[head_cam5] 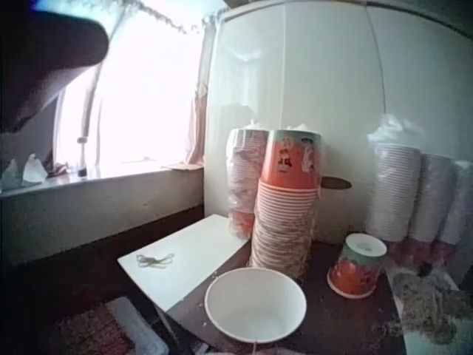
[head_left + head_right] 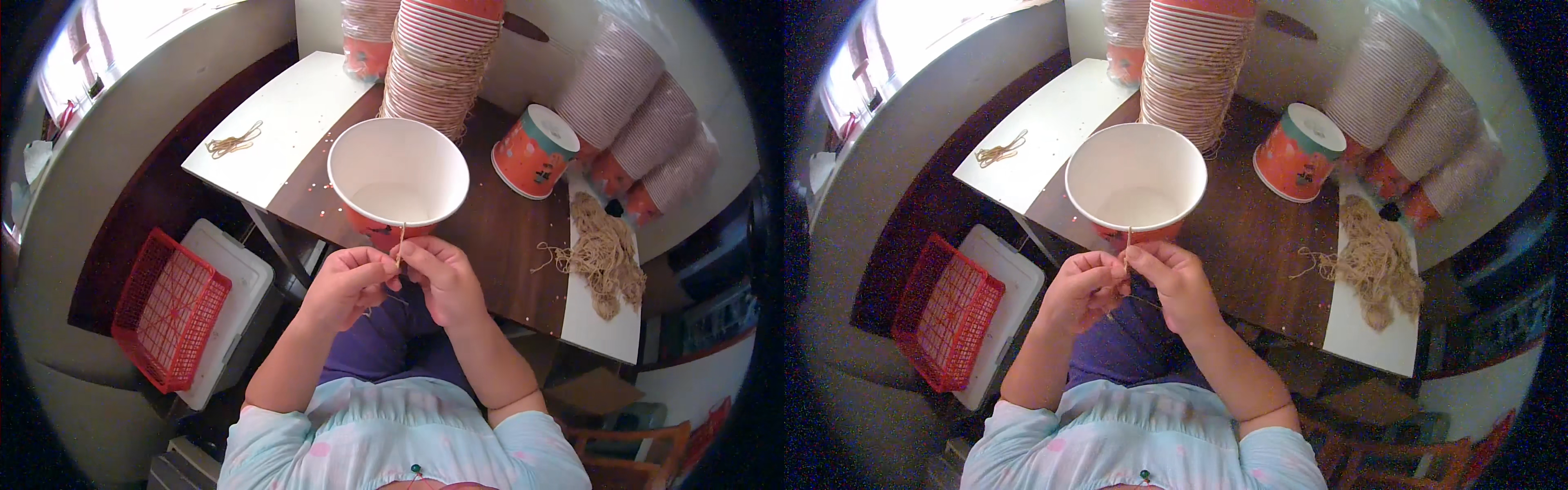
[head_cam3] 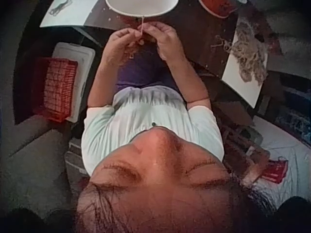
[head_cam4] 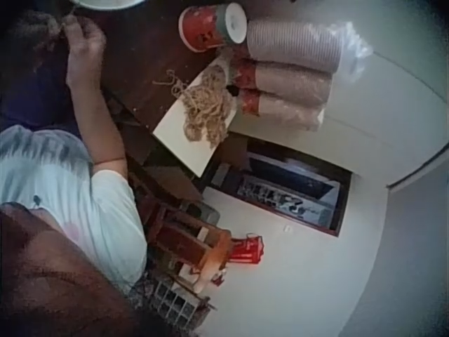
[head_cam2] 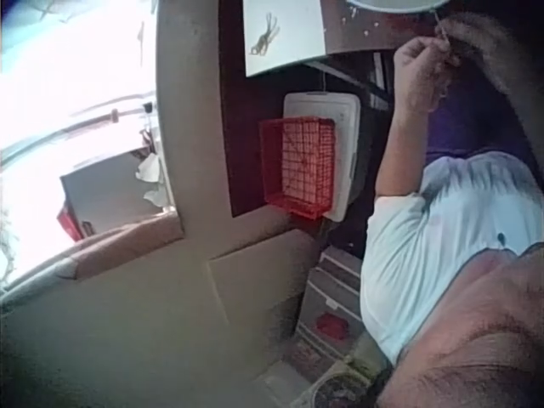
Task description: Attaching string handles to paper buckets at a manufacturing workstation.
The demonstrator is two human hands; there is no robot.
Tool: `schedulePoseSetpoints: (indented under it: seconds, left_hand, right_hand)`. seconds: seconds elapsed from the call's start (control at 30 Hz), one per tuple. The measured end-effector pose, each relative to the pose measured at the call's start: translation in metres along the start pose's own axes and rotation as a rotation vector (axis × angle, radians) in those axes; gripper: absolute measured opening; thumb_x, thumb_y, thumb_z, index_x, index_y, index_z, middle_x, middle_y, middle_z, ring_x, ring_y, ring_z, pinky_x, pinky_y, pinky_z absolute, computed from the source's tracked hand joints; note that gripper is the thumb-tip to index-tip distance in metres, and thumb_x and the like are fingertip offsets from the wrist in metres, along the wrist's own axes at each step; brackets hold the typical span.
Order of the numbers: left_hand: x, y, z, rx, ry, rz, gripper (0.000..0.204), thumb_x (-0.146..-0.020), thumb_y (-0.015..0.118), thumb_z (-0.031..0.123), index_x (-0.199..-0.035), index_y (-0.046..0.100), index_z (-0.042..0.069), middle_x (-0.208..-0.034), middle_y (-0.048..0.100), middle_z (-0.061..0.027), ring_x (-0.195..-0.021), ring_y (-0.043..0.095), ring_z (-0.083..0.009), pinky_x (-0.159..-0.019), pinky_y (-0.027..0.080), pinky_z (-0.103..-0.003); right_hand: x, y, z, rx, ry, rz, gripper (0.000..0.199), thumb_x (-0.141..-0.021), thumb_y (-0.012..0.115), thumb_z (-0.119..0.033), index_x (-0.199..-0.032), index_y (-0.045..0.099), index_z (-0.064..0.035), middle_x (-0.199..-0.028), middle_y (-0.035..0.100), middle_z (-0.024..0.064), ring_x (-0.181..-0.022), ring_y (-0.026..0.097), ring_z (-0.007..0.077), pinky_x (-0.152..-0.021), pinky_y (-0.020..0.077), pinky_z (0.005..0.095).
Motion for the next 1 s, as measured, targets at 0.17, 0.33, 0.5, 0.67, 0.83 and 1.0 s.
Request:
schedulePoseSetpoints:
  seconds: [0.17, 0.33, 0.5, 0.67, 0.83, 1.0]
  left_hand:
    - [0.001, -0.004, 0.004, 0.010, 0.061, 0.020, 0.007, -0.084, 0.060, 0.008, -0.084, 0.059, 0.002, -0.076, 0.062, -0.0101, -0.044, 0.038, -0.0041, -0.039, 0.028, -0.016]
    - [-0.001, -0.006, 0.005, 0.003, 0.061, 0.026, 0.006, -0.084, 0.060, 0.009, -0.085, 0.058, 0.002, -0.077, 0.062, -0.0103, -0.044, 0.038, -0.0041, -0.040, 0.028, -0.017]
    - [-0.005, -0.007, 0.005, 0.035, 0.109, 0.057, 0.007, -0.084, 0.060, 0.010, -0.085, 0.059, 0.003, -0.077, 0.062, -0.0101, -0.043, 0.038, -0.0039, -0.039, 0.027, -0.017]
    - [-0.007, -0.011, 0.008, -0.020, 0.185, 0.095, 0.008, -0.085, 0.061, 0.011, -0.086, 0.059, 0.003, -0.076, 0.063, -0.0073, -0.044, 0.038, -0.0028, -0.039, 0.028, -0.017]
    - [-0.008, -0.010, 0.009, -0.084, 0.204, 0.121, 0.008, -0.085, 0.061, 0.011, -0.085, 0.060, 0.004, -0.076, 0.063, -0.0049, -0.046, 0.040, -0.0019, -0.040, 0.028, -0.017]
    - [-0.010, -0.009, 0.009, -0.109, 0.216, 0.122, 0.007, -0.085, 0.061, 0.011, -0.085, 0.060, 0.004, -0.076, 0.063, -0.0040, -0.047, 0.041, -0.0016, -0.041, 0.028, -0.016]
  right_hand:
    - [-0.002, -0.011, 0.013, -0.121, 0.066, 0.041, 0.009, -0.082, 0.063, -0.014, -0.088, 0.066, -0.0069, -0.081, 0.064, -0.0011, -0.065, 0.050, 0.0046, -0.061, 0.0382, 0.0194]
    - [-0.005, -0.016, 0.011, -0.095, 0.037, 0.044, 0.007, -0.083, 0.062, -0.013, -0.086, 0.065, -0.0074, -0.080, 0.064, -0.0002, -0.063, 0.049, 0.0049, -0.059, 0.0375, 0.0192]
    - [-0.005, -0.017, 0.008, -0.010, -0.015, 0.098, 0.007, -0.085, 0.061, -0.012, -0.085, 0.064, -0.0058, -0.078, 0.063, 0.0008, -0.065, 0.052, 0.0054, -0.061, 0.0415, 0.0200]
    - [-0.001, -0.027, -0.015, 0.512, -0.268, 0.192, 0.011, -0.081, 0.067, -0.012, -0.080, 0.064, -0.0017, -0.077, 0.062, 0.0013, -0.065, 0.055, 0.0072, -0.058, 0.0437, 0.0217]
    - [0.007, -0.019, -0.031, 0.656, -0.378, 0.186, 0.006, -0.079, 0.067, -0.004, -0.081, 0.061, -0.0010, -0.083, 0.058, 0.0001, -0.068, 0.055, 0.0048, -0.060, 0.0446, 0.0196]
    - [0.011, -0.019, -0.044, 0.725, -0.458, 0.265, 0.009, -0.070, 0.071, -0.005, -0.074, 0.063, -0.0029, -0.078, 0.060, 0.0071, -0.067, 0.061, 0.0174, -0.056, 0.0464, 0.0278]
Point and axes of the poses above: each hand's wrist, its own x-axis away from the middle knuckle, its own y-axis out of the palm, z = x × y, the point moved 10 cm from there along -x, towards the middle knuckle
